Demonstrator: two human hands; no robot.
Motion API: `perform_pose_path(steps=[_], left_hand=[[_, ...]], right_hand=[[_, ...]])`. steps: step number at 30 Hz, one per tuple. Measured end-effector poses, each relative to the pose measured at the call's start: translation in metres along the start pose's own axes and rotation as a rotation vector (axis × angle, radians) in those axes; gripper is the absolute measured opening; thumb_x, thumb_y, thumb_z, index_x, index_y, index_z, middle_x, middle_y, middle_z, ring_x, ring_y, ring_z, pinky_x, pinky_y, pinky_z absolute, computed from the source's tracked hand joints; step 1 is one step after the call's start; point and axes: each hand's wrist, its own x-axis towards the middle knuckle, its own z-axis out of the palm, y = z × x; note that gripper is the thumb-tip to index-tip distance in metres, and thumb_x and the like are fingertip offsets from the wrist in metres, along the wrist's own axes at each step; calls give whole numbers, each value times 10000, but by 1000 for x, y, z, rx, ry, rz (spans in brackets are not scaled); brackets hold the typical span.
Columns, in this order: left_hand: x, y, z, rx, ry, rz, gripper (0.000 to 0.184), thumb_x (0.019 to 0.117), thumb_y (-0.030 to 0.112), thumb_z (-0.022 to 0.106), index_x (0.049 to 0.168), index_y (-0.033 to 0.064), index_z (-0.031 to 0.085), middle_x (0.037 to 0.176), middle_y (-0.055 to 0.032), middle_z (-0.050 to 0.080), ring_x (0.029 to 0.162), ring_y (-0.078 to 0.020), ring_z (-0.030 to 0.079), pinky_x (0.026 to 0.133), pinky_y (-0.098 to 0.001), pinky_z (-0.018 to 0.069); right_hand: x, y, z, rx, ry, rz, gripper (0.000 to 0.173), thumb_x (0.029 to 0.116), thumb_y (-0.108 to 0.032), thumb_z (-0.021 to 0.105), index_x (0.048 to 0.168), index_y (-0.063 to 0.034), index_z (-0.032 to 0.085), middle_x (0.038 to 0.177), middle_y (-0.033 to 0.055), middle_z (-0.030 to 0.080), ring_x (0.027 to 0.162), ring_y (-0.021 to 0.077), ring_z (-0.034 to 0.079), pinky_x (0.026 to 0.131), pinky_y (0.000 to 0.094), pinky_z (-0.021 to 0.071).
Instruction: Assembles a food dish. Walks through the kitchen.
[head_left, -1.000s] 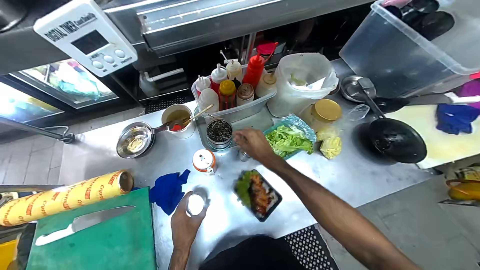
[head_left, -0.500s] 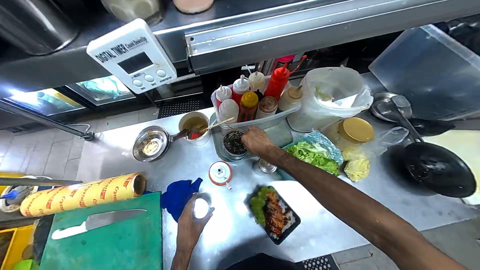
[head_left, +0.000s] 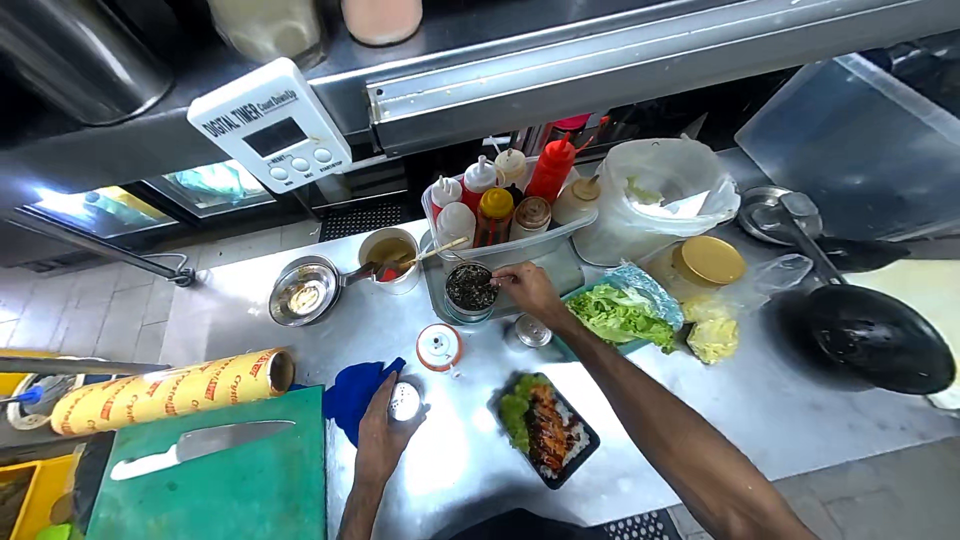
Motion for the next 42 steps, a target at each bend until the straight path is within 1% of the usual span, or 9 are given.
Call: perform_pose_path(steps=[4,7,13,18,24,32,36,39,42], left_hand=[[-14,-1,-11,-82,87,47,892,778,402,879,1490,22,499,1463,-146,573,1332,-205,575,1105,-373,507],[-36,0,-23,-95,173,15,867,794,379,869,1476,-6,498,1446,-174,578,1317,-228,586,1080,-384,527],[-91,7,-27,-198,305,-85,828,806,287,861,1465,-47,487,1418,-175,599,1320,-228,588,1077,-379,538],[-123,23,0,-310,243,-117,800,805,270,857,1450,-47,504,1420,-169,604,1319,-241,593,1074,-394,544],[-133,43,24,-384,161,-39,759,800,261,872,1424,-25,550,1399,-145,628,1296,-244,614,1066,-410,559],[-141,45,33,-367,123,15,659,810,299,869,1355,16,629,1364,-117,651,1255,-233,642,1023,-413,592],[-148,45,35,-374,113,16,624,808,283,870,1337,36,650,1353,-107,657,1231,-226,655,1002,-398,604],[-154,46,37,-385,92,8,591,816,263,866,1319,32,658,1322,-93,674,1183,-211,680,974,-381,618],[-158,47,42,-419,20,-18,563,836,238,850,1320,25,657,1259,-77,710,1118,-195,710,946,-363,630]], right_hand=[[-24,-4,-12,460,11,142,188,947,-179,754,1059,-30,780,961,84,772,859,133,716,829,357,584],[-77,-10,-25,578,-28,172,206,961,-185,732,1088,-28,773,956,80,762,831,122,687,769,340,560],[-201,40,-17,293,-167,162,158,974,-186,710,1056,-73,784,915,60,753,793,165,695,775,407,593],[-264,57,15,-53,-178,137,239,1022,-207,589,1121,-103,781,1091,90,740,1040,251,679,967,452,531],[-267,73,40,-311,51,-150,237,996,-107,591,1090,-175,799,1102,80,681,1026,282,625,904,460,533],[-250,68,30,-421,142,-147,78,923,-231,752,933,-186,816,912,18,747,903,254,672,803,458,544],[-251,66,30,-465,135,-90,118,878,-265,808,843,-156,777,836,25,717,881,268,656,786,459,544],[-255,72,32,-375,103,-143,61,928,-141,735,937,-140,795,923,37,730,946,263,655,849,441,545],[-261,75,31,-333,77,-172,203,932,-33,658,1047,-131,794,1002,65,729,1004,279,648,897,454,536]])
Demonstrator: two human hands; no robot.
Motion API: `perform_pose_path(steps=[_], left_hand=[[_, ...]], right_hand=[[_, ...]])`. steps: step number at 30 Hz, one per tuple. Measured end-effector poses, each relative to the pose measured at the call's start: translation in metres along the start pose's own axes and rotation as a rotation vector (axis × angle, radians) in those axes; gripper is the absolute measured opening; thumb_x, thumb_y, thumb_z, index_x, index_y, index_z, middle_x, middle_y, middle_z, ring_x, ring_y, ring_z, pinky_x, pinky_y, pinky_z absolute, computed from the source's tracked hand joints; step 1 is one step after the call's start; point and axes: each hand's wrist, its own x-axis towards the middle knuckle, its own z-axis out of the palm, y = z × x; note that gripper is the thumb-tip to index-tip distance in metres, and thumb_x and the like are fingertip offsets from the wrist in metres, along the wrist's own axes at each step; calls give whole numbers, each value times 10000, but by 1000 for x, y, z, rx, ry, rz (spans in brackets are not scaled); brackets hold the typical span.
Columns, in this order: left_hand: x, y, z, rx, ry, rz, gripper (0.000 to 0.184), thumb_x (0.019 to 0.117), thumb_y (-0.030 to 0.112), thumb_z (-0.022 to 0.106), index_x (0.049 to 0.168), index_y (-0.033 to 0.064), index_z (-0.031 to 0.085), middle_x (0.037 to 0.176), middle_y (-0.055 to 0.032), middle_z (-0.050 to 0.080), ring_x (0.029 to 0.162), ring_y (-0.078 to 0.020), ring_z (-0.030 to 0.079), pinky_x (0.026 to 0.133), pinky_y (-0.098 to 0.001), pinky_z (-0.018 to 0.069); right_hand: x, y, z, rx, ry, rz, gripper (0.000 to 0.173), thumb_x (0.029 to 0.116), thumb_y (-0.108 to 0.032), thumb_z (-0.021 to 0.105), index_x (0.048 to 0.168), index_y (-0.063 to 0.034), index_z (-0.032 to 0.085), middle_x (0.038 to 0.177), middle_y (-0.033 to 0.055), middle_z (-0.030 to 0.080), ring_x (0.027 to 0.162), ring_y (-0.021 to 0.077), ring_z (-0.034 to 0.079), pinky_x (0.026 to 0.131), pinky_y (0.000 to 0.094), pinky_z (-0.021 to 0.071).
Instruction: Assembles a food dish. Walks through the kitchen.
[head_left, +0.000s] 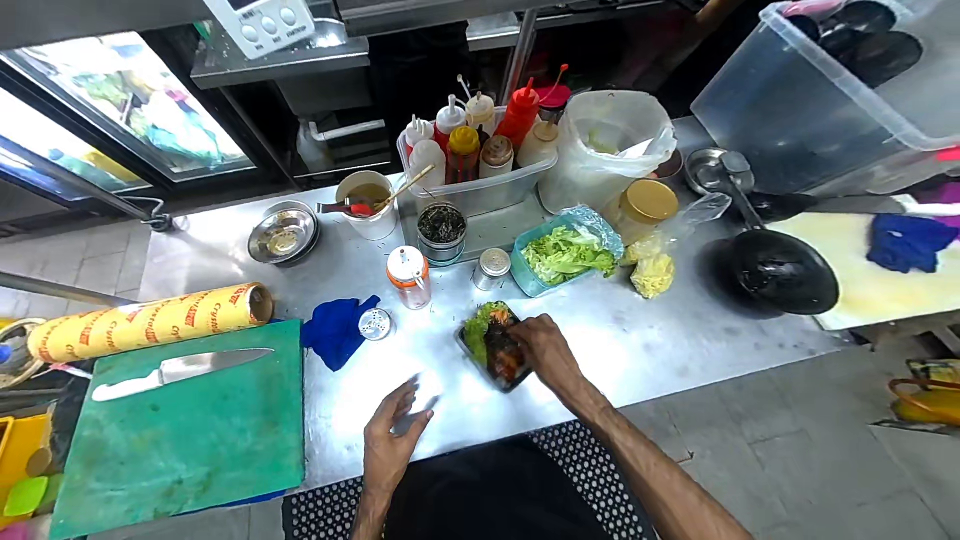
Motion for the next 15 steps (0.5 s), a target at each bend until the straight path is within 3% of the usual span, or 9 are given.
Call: perform_pose_path(steps=[2,5,9,12,15], left_hand=[[-1,1,6,-63,-76,-78,551,844,225,847,1315,14,655,1226,-84,727,1095,-201,722,943,-368,631],[2,9,19,-179,-237,-259,525,859,181,833,1315,2,646,1214,-98,731,1083,-210,729,938,-377,632],[10,17,56,-315,-429,-487,428,885,152,807,1260,-6,676,1177,-119,741,1066,-229,729,954,-395,609],[20,16,89,-342,-438,-562,515,876,193,823,1310,-14,637,1205,-128,730,1094,-232,720,965,-397,606],[29,16,113,-348,-321,-582,632,853,183,842,1382,-32,572,1220,-134,722,1098,-212,718,966,-373,603]], right_hand=[[-5,-2,-1,-25,14,67,165,946,-103,677,1057,-147,791,1006,58,730,991,277,655,872,453,546],[-13,-4,-4,12,63,200,113,931,-246,742,972,-149,783,956,42,725,924,260,667,821,449,558],[-37,-9,0,189,3,252,248,998,-112,565,1085,-152,793,1085,52,738,1050,248,668,942,433,549],[-61,-8,10,273,171,250,333,980,-45,533,1156,-178,782,1161,56,714,1117,228,646,977,393,546],[-86,5,16,429,356,343,232,988,-134,593,1107,-155,790,1053,34,699,932,102,674,798,266,598]])
